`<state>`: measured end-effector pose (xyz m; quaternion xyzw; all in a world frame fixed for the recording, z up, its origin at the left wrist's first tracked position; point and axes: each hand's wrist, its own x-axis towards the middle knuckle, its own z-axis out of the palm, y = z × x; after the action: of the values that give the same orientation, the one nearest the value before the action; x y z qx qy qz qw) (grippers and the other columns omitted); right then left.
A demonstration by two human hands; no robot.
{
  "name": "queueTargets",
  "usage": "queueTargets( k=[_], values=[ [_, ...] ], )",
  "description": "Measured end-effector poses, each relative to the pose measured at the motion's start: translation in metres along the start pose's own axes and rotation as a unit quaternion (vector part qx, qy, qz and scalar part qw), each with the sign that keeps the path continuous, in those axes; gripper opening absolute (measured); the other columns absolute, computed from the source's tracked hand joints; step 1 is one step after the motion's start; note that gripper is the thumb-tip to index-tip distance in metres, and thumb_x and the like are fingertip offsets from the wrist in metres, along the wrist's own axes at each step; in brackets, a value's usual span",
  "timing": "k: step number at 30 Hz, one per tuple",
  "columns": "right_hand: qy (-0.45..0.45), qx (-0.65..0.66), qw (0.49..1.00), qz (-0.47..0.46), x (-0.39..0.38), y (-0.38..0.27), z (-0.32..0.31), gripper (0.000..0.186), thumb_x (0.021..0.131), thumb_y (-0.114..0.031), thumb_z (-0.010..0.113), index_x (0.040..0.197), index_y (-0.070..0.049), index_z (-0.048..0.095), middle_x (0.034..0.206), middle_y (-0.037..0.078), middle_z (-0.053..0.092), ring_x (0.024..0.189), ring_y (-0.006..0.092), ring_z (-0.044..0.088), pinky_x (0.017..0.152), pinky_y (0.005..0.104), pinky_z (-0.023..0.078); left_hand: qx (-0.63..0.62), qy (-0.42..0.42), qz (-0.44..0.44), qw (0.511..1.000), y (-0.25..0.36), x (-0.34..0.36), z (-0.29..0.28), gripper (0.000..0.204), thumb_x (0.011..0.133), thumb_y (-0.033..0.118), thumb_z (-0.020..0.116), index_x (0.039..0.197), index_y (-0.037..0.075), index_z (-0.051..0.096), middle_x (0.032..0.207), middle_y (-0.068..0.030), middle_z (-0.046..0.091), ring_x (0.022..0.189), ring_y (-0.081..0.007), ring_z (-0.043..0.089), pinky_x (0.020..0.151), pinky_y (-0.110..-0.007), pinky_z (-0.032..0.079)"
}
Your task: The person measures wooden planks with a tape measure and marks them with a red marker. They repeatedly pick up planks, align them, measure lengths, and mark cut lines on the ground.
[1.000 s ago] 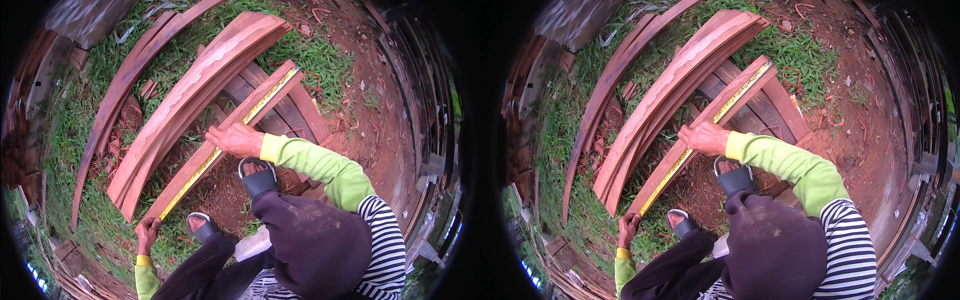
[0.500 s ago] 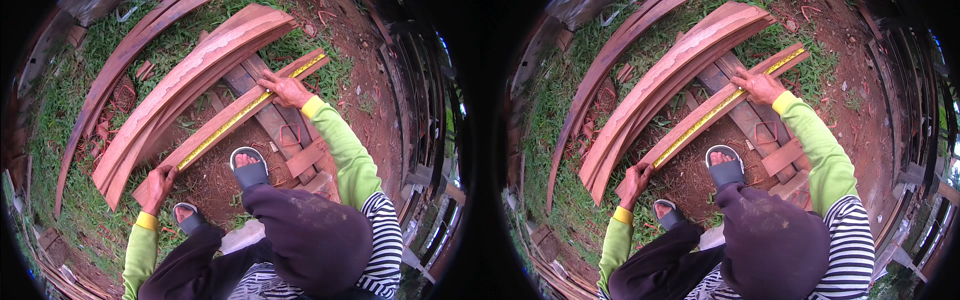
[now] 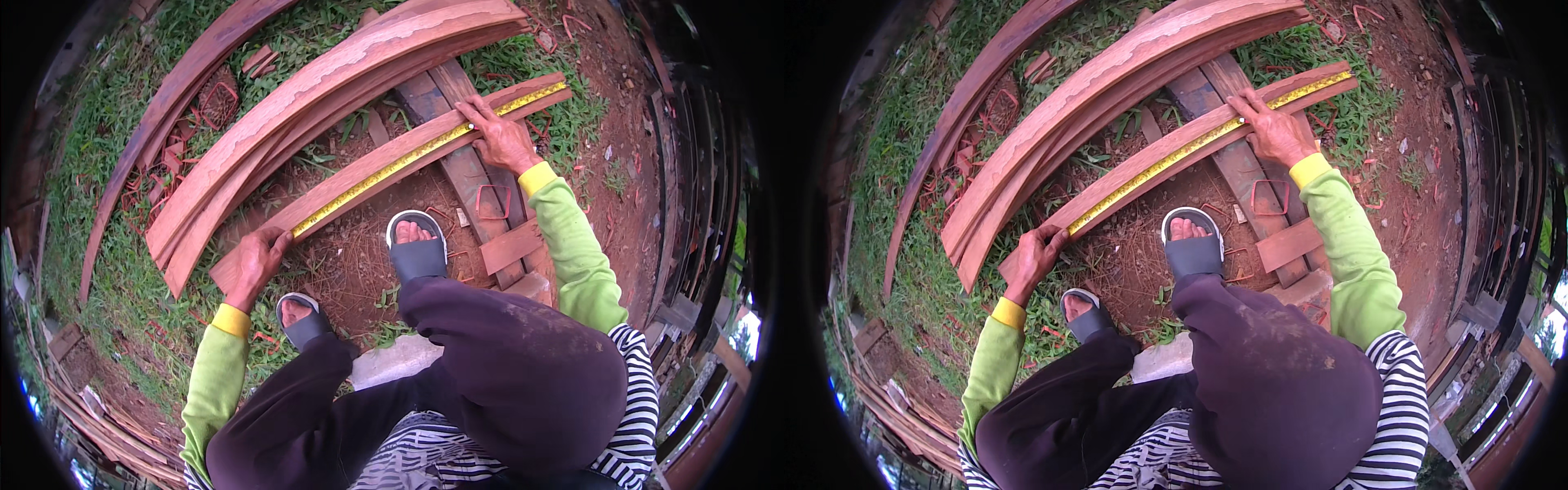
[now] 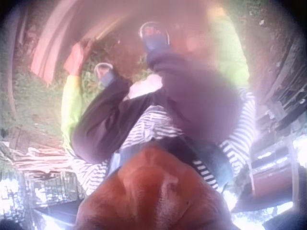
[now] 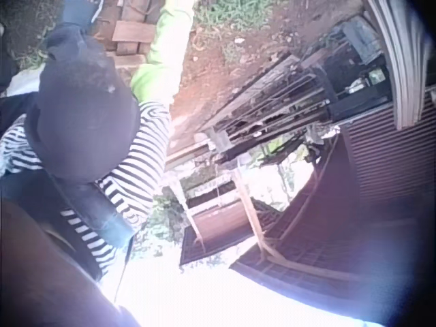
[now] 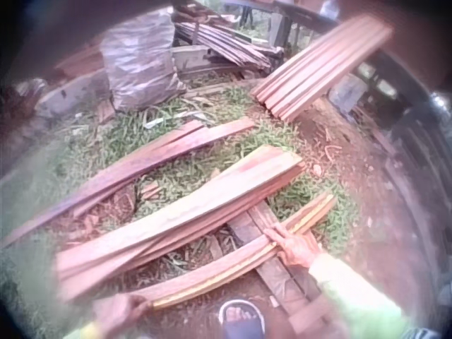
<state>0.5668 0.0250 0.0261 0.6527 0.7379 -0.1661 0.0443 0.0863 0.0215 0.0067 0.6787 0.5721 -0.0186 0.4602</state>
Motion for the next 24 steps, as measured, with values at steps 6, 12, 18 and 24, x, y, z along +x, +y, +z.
queueTargets(
  k=[6,12,18,24],
  values=[
    [0.024,0.021,0.999,-0.029,0.002,-0.005,0.005,0.078,0.075,-0.002,0.07,0.144,-0.021,0.039,0.147,0.003,0.039,0.104,0.0381,0.062,0.083,0.0466,0.055,-0.003,-0.009,-0.04,0.999,-0.02,-0.012,-0.009,0.027,0.09,0.029,0.065,0.091,0.004,0.073,0.071,-0.0157,0.067,0.065,-0.0255,0.065,0.066,-0.039,0.049],
    [0.016,0.009,0.999,-0.033,0.005,-0.01,0.001,0.08,0.074,-0.004,0.072,0.144,-0.022,0.038,0.147,0.005,0.04,0.114,0.0386,0.056,0.091,0.0464,0.052,0.018,0.001,-0.054,0.998,-0.032,-0.021,-0.013,0.029,0.089,0.031,0.065,0.093,0.004,0.073,0.077,-0.0197,0.067,0.074,-0.0336,0.067,0.071,-0.042,0.051],
    [0.112,0.091,0.986,-0.086,0.013,-0.012,-0.003,0.045,0.091,-0.008,0.055,0.136,-0.008,0.052,0.139,0.016,0.052,0.127,0.0292,0.052,0.102,0.037,0.046,0.033,0.003,-0.064,0.997,-0.031,-0.017,-0.012,0.031,0.088,0.033,0.064,0.091,0.004,0.073,0.078,-0.0223,0.067,0.078,-0.038,0.067,0.072,-0.046,0.051],
    [0.085,0.476,0.869,-0.1,0.044,-0.149,-0.017,0.038,0.103,-0.024,0.038,0.102,0.0,0.067,0.087,0.009,0.067,0.07,0.0122,0.058,0.067,0.0272,0.05,0.06,0.009,-0.088,0.994,-0.033,-0.019,-0.011,0.032,0.088,0.035,0.065,0.094,0.005,0.073,0.084,-0.0216,0.069,0.084,-0.0378,0.067,0.076,-0.047,0.052]
  ],
)
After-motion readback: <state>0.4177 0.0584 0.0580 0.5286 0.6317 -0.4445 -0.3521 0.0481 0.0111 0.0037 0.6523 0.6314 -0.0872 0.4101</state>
